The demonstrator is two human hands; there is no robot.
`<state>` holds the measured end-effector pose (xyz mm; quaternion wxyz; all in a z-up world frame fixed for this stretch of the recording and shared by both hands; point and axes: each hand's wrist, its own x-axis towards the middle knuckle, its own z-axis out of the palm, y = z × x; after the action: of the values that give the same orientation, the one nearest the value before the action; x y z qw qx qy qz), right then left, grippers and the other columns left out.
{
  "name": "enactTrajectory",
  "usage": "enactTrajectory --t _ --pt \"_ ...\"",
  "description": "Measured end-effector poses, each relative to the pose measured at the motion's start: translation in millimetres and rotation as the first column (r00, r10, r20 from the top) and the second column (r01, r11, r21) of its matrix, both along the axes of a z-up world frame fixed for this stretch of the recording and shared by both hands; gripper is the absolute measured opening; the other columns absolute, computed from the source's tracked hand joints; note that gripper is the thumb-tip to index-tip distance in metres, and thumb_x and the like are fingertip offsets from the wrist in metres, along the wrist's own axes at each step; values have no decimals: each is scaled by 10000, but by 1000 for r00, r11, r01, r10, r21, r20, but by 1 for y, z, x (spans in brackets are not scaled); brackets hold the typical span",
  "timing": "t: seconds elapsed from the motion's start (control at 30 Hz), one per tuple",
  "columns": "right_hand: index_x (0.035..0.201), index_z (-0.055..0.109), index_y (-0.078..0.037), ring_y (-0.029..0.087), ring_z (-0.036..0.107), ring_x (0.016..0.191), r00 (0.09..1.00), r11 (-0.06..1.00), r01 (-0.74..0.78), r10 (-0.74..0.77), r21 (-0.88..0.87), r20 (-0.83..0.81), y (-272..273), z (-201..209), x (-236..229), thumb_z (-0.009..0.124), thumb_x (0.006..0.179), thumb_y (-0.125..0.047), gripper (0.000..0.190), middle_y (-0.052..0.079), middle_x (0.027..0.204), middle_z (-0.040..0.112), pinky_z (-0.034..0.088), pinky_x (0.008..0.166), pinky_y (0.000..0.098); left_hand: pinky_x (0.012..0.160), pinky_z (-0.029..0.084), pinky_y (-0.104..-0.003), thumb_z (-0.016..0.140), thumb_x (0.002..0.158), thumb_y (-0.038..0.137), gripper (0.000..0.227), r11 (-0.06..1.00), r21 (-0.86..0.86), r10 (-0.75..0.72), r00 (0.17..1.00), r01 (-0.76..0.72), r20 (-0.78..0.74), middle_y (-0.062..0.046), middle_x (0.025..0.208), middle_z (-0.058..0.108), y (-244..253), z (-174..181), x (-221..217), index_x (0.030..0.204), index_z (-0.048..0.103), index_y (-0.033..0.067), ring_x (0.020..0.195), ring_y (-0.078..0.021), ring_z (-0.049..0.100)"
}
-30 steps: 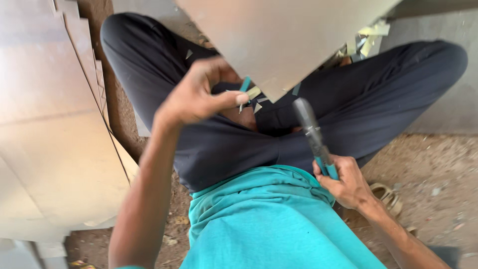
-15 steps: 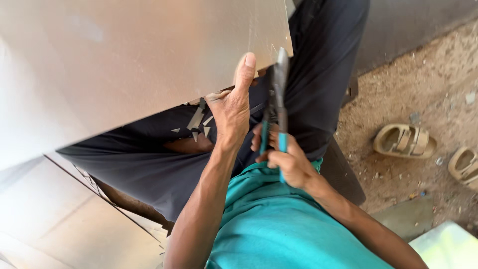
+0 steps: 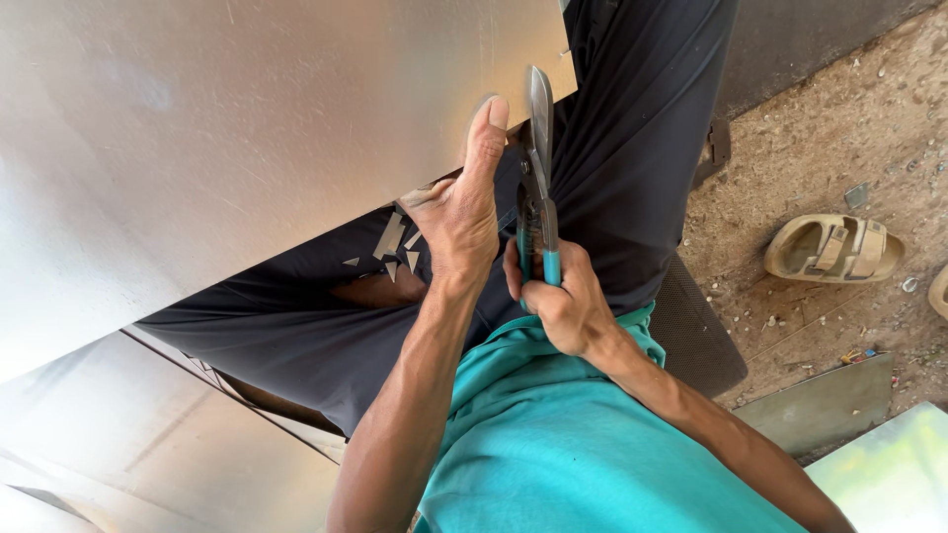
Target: The person sits cross-legged on the floor and uses tin snips to cut small rectangular pieces from a large metal sheet. They repeatedly position the sheet, cut a piece, and drop the scrap onto a growing pile on the ground.
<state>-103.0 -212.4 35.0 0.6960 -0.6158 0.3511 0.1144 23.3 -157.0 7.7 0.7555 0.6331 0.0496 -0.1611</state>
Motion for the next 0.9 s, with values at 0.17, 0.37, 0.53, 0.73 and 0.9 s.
enactTrajectory --t 0.17,0.37,0.53,0.73,0.9 --pt "905 613 23 125 497 599 1000 1000 5 -5 10 -15 4 -7 -1 471 735 -61 237 85 707 605 412 538 286 675 493 -206 833 921 180 212 999 -46 5 1000 -4 21 23 847 700 0 -3 2 1044 798 11 752 -62 623" --pt "1246 555 14 172 615 913 965 954 -234 252 188 -76 -13 35 -23 466 679 -130 591 118 1003 630 551 729 316 745 569 -238 873 844 174 228 981 -187 34 994 -54 -106 -14 871 709 35 3 8 973 755 29 772 -113 675" --pt "1272 539 -4 224 618 1020 943 919 -231 292 321 -159 -11 42 -29 499 633 -162 659 134 1062 620 575 865 371 761 572 -278 874 859 190 229 993 -112 29 997 -37 -76 -41 877 695 47 7 16 954 753 21 799 -136 675" --pt "1260 545 -2 223 606 959 944 955 -283 293 84 -153 -18 43 -23 501 653 -159 629 123 1026 609 574 785 377 780 588 -274 879 795 162 277 978 -203 -65 991 41 -114 -33 907 724 47 22 19 975 732 12 832 -131 702" --pt "1260 535 -2 201 588 955 956 961 -277 276 11 -102 -20 36 -4 505 665 -126 608 106 1036 592 582 789 360 791 591 -304 877 856 112 219 977 -207 -99 976 58 -193 -92 869 724 43 20 16 945 780 -63 794 -149 683"
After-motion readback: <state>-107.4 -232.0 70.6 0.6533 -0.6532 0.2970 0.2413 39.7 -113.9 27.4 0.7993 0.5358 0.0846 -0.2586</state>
